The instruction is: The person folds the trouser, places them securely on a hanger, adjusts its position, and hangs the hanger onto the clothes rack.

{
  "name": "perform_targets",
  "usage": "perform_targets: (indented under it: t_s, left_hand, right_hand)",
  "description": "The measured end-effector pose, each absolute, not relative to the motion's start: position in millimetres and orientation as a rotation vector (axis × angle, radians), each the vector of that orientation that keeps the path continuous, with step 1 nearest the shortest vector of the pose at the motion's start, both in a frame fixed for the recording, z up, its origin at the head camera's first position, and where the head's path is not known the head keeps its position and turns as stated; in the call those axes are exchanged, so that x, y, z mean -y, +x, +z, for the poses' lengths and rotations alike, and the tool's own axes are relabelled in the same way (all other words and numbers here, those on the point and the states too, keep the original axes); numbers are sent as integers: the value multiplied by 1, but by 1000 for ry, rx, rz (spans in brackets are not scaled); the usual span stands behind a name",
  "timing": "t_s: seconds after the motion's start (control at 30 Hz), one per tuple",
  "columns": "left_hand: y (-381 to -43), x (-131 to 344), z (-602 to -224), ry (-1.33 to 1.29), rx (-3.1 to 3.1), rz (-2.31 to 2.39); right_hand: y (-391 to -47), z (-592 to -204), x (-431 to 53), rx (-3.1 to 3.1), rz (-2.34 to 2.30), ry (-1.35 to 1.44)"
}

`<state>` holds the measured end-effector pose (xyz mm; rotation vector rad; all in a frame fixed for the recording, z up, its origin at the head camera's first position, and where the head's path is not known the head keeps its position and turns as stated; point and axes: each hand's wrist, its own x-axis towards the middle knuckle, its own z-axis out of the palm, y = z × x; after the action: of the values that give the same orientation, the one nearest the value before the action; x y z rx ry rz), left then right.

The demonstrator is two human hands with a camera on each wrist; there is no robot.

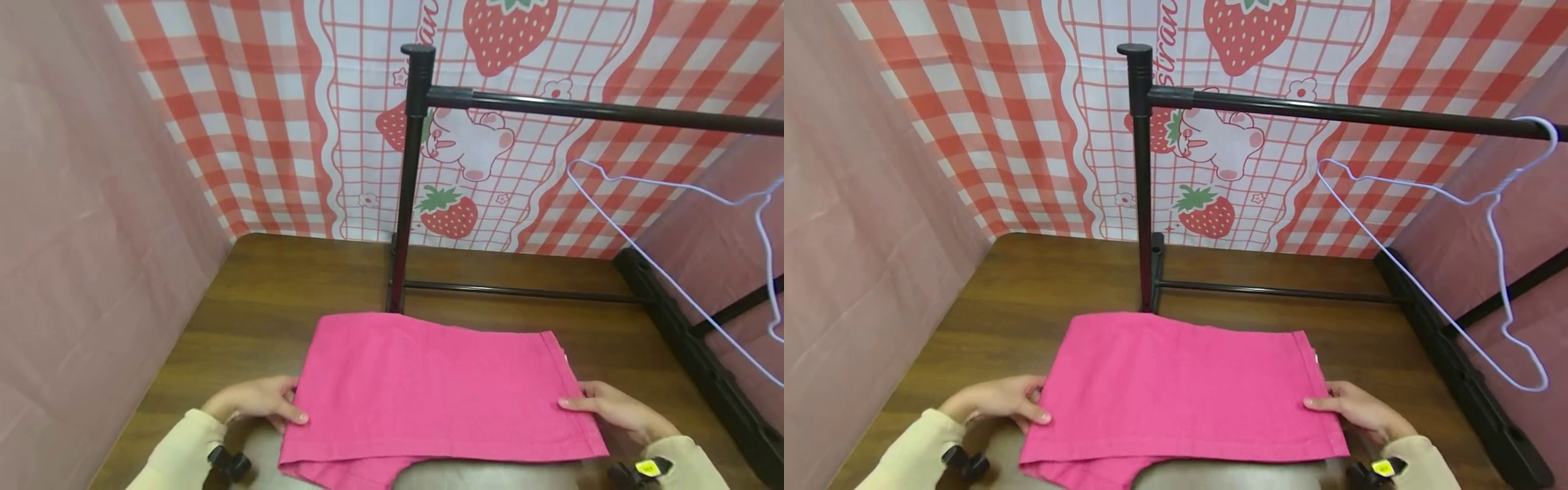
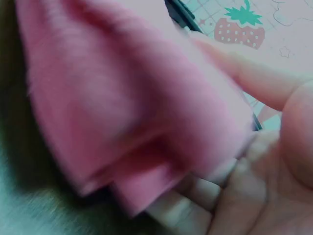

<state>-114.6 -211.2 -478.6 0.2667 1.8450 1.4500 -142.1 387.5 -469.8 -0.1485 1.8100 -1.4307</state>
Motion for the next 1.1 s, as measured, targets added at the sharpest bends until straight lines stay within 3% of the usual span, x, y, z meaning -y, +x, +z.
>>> perform_targets:
  t_s: [0.37,0.53,0.77,1.1]
  left_hand:
    - [-186,196,-477,-40,-1824,1777]
    - [-211,188,-477,-138,-1734,1861]
    - [-221,179,-473,-82,-1695,1928]
    - [-221,192,-456,-15,-2220,1683]
  right_hand:
    - [-193,-460,-377,-2048,-1382,219]
    - [-207,-459,-371,-2090,-1359,241]
    - [-214,-458,-365,-1998,-1519,115]
    - [-217,-434,-373,-2139,-1422,113]
